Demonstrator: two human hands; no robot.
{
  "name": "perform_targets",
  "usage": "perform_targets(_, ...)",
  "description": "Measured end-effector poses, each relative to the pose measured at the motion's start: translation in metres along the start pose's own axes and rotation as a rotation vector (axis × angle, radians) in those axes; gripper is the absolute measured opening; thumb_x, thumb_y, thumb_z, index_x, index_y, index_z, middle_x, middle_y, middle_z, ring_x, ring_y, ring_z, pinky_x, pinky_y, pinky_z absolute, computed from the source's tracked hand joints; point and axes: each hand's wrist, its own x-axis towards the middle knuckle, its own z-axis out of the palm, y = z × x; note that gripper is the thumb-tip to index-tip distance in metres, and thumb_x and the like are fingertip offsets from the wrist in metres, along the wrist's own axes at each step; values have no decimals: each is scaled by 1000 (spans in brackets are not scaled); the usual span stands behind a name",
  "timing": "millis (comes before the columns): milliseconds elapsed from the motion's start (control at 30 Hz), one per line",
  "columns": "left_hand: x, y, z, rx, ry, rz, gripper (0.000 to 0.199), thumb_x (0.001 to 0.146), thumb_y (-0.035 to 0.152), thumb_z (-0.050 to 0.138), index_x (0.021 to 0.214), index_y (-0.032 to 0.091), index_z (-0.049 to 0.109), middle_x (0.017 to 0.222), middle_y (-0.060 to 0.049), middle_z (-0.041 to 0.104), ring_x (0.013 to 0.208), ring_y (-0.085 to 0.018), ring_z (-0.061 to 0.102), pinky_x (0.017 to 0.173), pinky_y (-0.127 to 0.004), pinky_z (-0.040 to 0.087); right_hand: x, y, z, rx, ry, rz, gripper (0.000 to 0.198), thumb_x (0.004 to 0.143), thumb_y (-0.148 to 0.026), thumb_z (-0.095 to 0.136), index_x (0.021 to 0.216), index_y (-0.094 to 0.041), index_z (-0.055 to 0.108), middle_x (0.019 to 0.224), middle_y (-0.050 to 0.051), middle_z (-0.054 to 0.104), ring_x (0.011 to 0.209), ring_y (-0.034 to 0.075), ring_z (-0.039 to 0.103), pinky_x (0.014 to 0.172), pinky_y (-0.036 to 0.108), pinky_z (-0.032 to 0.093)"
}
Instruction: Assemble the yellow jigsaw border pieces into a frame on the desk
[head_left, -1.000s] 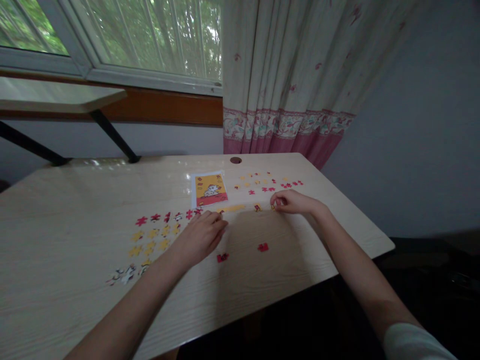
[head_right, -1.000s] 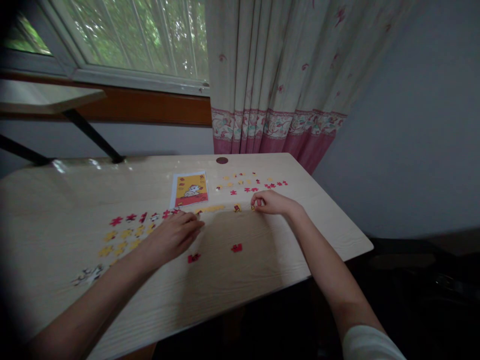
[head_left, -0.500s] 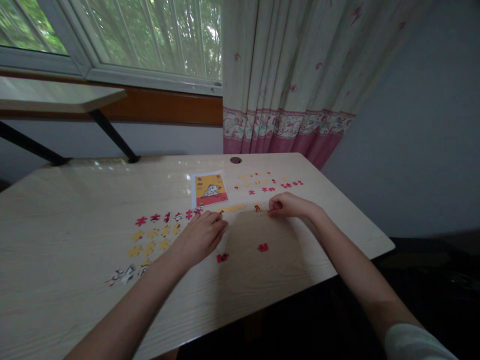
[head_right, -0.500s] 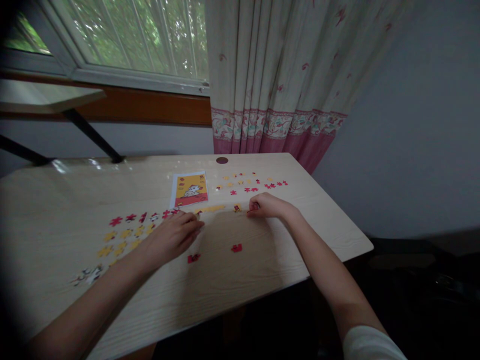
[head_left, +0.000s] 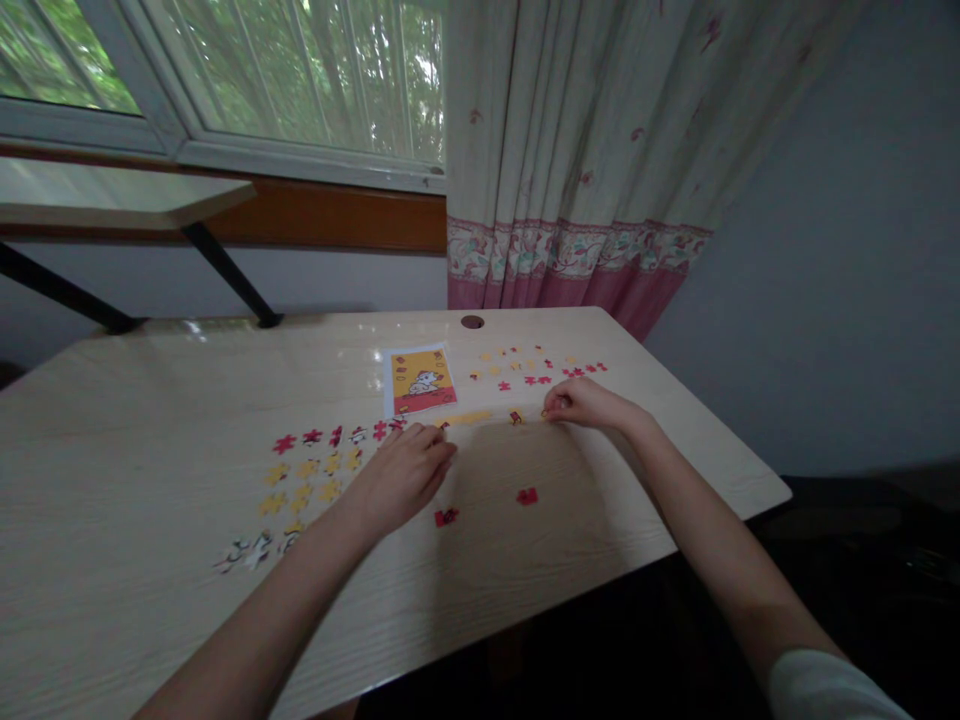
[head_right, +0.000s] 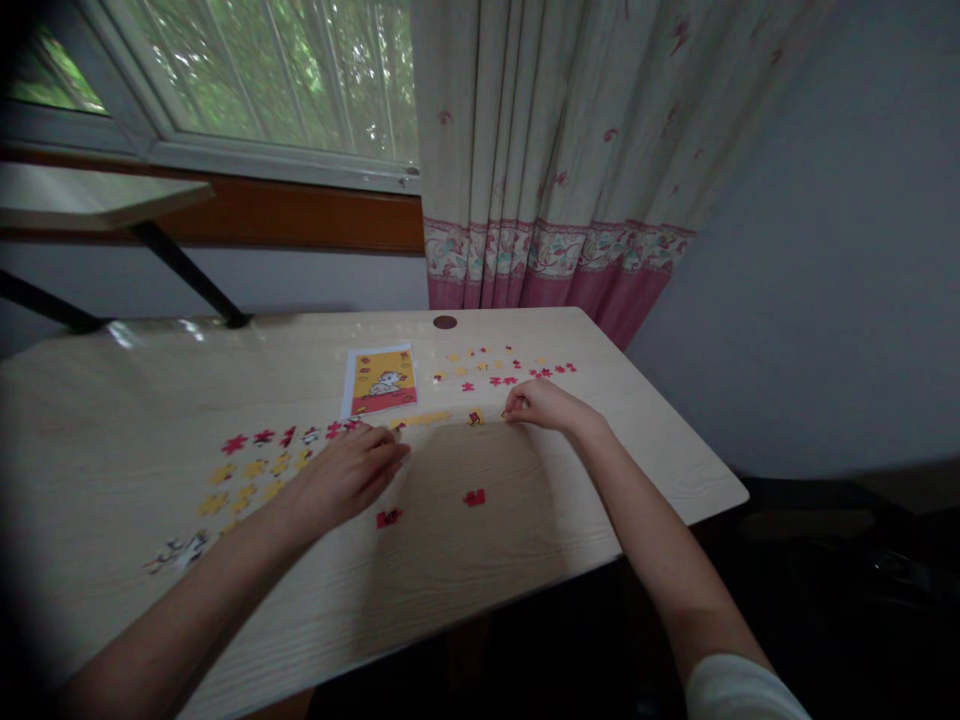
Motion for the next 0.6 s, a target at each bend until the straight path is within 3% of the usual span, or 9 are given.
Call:
perform_targets(400,-1,-2,4,-9,15,-9,22,91,20,42,101,17,61,94,-9,57,87,-22,52,77,-37,43,-1,9,-4,-18,-12,-95,22,76,-13,59,94,-16,72,89,7,70,74,14,58,68,24,41)
perform_targets(600,-1,0,2,-19,-2,-17,24,92,21,40,101,17,62,94,-9,56,87,-22,51,77,-38,43,8,4,-6,-49,93,-23,20,81,-21,57,94,-14,71,80,6,69,67,13,56,61,22,38)
